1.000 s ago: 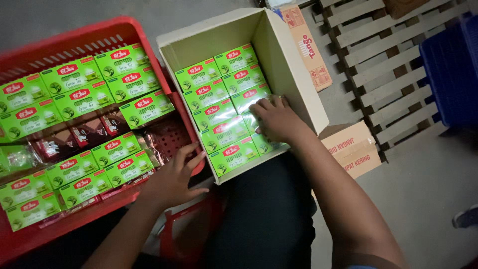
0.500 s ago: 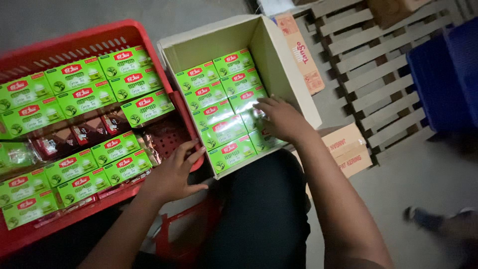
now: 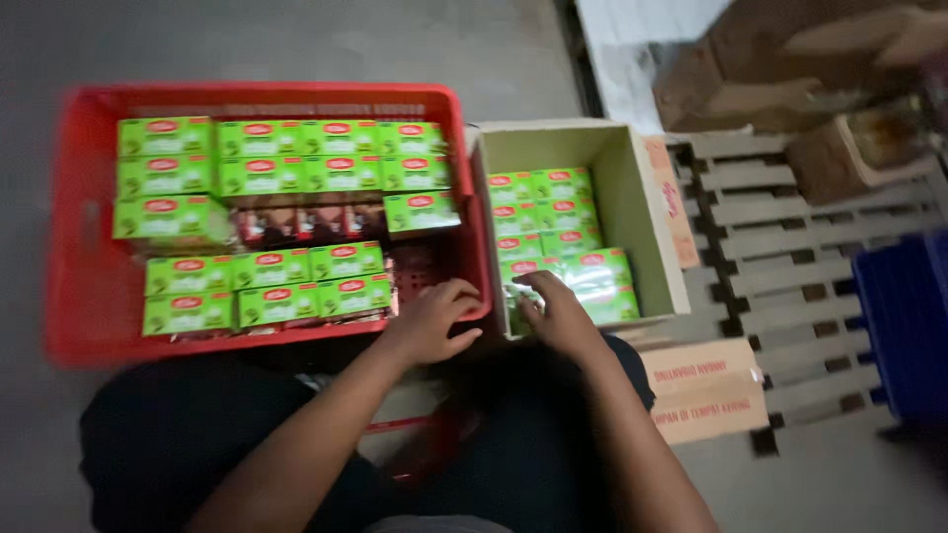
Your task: The person transfers small green boxes from a cardboard carton into a red plastic basket. They handle the boxes one at a time, placing them in rows within the basket. The task continues until the basket is filled with the green boxes.
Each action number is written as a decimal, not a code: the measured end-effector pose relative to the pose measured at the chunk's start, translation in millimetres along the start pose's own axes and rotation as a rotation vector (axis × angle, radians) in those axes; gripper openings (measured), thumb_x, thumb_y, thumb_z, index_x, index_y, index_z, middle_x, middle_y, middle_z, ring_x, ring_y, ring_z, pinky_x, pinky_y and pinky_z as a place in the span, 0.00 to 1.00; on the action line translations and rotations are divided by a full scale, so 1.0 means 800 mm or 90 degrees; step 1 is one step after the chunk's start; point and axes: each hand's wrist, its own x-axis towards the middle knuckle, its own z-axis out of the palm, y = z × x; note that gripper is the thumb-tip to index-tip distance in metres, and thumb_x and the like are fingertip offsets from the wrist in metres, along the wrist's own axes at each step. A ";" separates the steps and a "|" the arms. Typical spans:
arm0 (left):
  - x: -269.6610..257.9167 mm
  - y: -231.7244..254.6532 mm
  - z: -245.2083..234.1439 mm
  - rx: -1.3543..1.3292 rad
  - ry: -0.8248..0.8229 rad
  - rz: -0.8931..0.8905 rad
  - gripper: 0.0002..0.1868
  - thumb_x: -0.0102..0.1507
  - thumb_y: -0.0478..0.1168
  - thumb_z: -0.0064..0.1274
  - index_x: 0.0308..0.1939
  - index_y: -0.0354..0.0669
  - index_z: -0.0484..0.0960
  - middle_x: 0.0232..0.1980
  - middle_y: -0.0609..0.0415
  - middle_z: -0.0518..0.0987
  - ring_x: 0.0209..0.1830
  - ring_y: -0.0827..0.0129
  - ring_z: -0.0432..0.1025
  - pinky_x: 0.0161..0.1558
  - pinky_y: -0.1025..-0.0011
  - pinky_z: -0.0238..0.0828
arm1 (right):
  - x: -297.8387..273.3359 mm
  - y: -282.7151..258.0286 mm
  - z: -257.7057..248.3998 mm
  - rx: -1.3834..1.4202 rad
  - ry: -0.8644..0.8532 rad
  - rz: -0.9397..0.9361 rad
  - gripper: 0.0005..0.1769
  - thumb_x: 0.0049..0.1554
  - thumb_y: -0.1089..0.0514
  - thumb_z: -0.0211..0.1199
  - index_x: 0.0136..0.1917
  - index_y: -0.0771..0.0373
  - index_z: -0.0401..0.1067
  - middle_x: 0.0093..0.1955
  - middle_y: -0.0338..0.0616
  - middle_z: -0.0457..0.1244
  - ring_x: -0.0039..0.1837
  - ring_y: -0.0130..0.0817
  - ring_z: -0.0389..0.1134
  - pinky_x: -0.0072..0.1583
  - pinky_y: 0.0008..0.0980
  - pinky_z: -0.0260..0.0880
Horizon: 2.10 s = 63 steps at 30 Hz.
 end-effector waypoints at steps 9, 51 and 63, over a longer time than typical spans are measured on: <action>-0.035 -0.054 -0.033 -0.063 0.255 -0.095 0.10 0.61 0.43 0.59 0.46 0.51 0.84 0.45 0.54 0.82 0.51 0.53 0.77 0.51 0.58 0.76 | 0.045 -0.052 0.037 0.184 0.067 0.176 0.29 0.65 0.51 0.56 0.75 0.61 0.55 0.65 0.61 0.65 0.67 0.60 0.69 0.67 0.58 0.69; -0.026 -0.038 -0.175 -0.375 0.282 -0.320 0.42 0.52 0.40 0.72 0.69 0.48 0.72 0.67 0.37 0.71 0.69 0.30 0.63 0.65 0.41 0.63 | 0.062 -0.064 0.060 0.134 0.069 0.232 0.39 0.56 0.59 0.59 0.76 0.69 0.48 0.70 0.72 0.56 0.74 0.72 0.57 0.73 0.61 0.60; -0.097 0.030 -0.114 -0.534 0.317 -0.278 0.44 0.47 0.37 0.77 0.67 0.45 0.76 0.64 0.38 0.73 0.68 0.37 0.68 0.62 0.44 0.71 | 0.024 -0.056 0.071 0.071 0.392 -0.080 0.31 0.55 0.63 0.66 0.69 0.68 0.62 0.61 0.54 0.59 0.66 0.58 0.62 0.70 0.49 0.60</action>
